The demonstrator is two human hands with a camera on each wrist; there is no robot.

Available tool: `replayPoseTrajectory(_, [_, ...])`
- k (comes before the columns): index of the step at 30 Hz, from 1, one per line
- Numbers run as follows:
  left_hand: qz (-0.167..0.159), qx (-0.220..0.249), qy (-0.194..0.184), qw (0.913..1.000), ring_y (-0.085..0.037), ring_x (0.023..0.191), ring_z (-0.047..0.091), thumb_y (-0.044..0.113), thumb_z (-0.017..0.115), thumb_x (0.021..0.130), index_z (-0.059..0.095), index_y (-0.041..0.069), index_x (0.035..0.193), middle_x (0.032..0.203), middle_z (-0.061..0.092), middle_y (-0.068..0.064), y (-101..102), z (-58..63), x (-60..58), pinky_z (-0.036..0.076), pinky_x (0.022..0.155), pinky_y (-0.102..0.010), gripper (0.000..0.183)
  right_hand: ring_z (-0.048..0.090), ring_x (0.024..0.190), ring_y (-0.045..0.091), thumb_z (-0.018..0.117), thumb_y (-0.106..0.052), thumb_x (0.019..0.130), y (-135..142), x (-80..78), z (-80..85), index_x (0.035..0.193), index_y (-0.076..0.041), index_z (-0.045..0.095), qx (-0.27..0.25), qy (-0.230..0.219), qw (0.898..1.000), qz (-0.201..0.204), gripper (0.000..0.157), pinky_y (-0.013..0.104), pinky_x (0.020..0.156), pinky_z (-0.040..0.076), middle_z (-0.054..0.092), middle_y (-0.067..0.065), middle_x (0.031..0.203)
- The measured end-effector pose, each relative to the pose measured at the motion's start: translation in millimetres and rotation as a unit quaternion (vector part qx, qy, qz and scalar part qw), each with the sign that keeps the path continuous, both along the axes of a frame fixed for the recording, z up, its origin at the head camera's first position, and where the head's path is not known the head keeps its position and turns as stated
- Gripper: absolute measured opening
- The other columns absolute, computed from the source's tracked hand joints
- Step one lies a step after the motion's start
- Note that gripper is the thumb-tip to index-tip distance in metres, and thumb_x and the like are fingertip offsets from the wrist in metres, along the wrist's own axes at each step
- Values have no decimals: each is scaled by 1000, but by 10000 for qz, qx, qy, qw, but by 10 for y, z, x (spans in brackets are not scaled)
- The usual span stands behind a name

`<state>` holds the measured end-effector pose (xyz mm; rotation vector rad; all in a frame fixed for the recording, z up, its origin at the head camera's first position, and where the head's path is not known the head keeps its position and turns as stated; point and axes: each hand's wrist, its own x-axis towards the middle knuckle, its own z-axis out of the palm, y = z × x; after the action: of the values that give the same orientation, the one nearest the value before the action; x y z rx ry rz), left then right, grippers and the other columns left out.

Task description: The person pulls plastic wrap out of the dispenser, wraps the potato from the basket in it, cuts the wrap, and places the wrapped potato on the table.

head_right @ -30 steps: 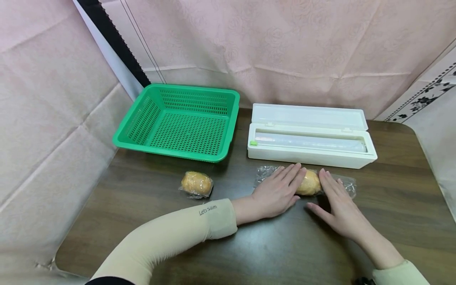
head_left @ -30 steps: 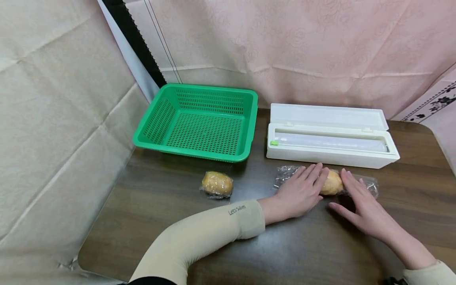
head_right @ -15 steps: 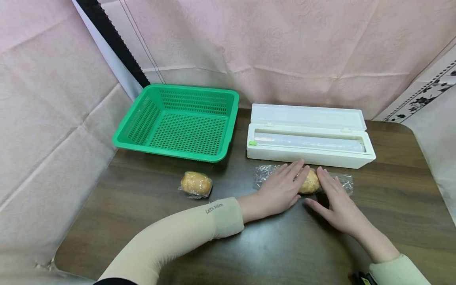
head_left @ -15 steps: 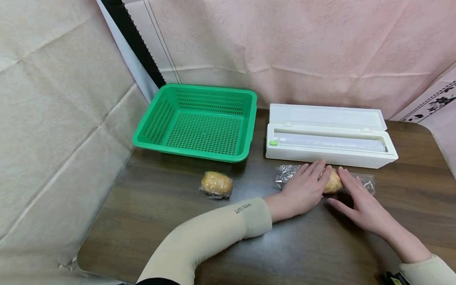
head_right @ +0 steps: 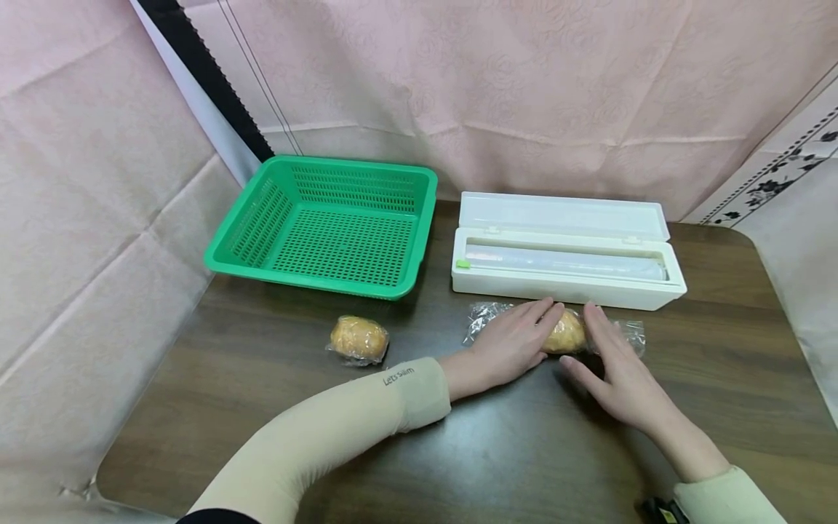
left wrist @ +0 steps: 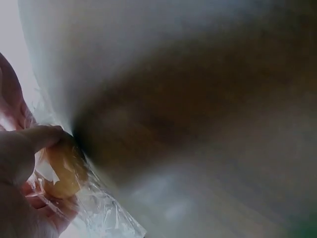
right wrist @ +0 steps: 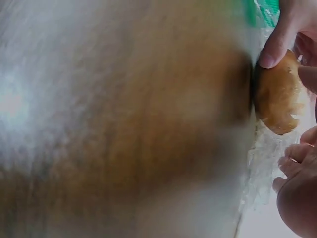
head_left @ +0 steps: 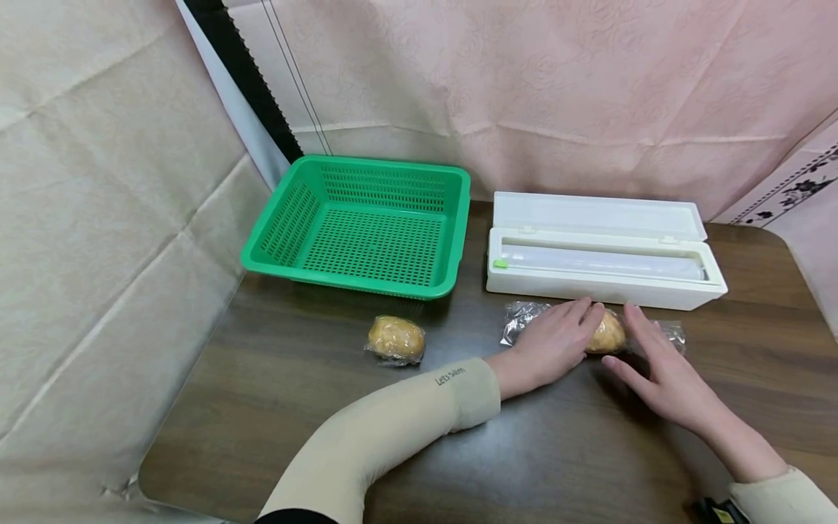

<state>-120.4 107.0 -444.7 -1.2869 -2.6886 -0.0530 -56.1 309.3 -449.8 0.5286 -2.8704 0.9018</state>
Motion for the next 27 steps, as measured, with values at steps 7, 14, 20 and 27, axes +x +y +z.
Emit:
replayPoseTrajectory(7, [89,232,-992,9948,-16,129,47,44,66,88,32,14,149,148,41,-4,-106,126,-35,42,101,-27,77,13,146,30,69,-19,89,-38,87,138,155,-17,15,-302,-172,9989,-319,85,21,115,2,15,10,160])
replayPoseTrajectory(14, [-91,352,-1313,9907,-14,129,46,43,64,88,31,14,150,147,41,0,-240,258,-44,40,103,-26,76,10,146,14,70,-18,89,-152,116,123,155,-22,14,-341,-127,9991,-216,86,14,112,3,15,10,160])
replayPoseTrajectory(20, [-230,574,-1355,9888,-13,127,48,41,67,87,34,12,148,144,46,-2,-344,347,-64,39,103,-24,75,13,144,7,66,-17,91,-251,100,106,155,-23,16,-572,-209,9977,-282,82,42,118,9,18,8,160])
replayPoseTrajectory(27, [-237,767,-1436,9864,-12,123,50,40,69,86,36,14,147,141,48,0,-412,433,-99,44,98,-25,74,20,140,-4,59,-10,95,-388,74,122,155,-20,19,-1480,-507,9869,-382,73,2,102,18,23,6,159])
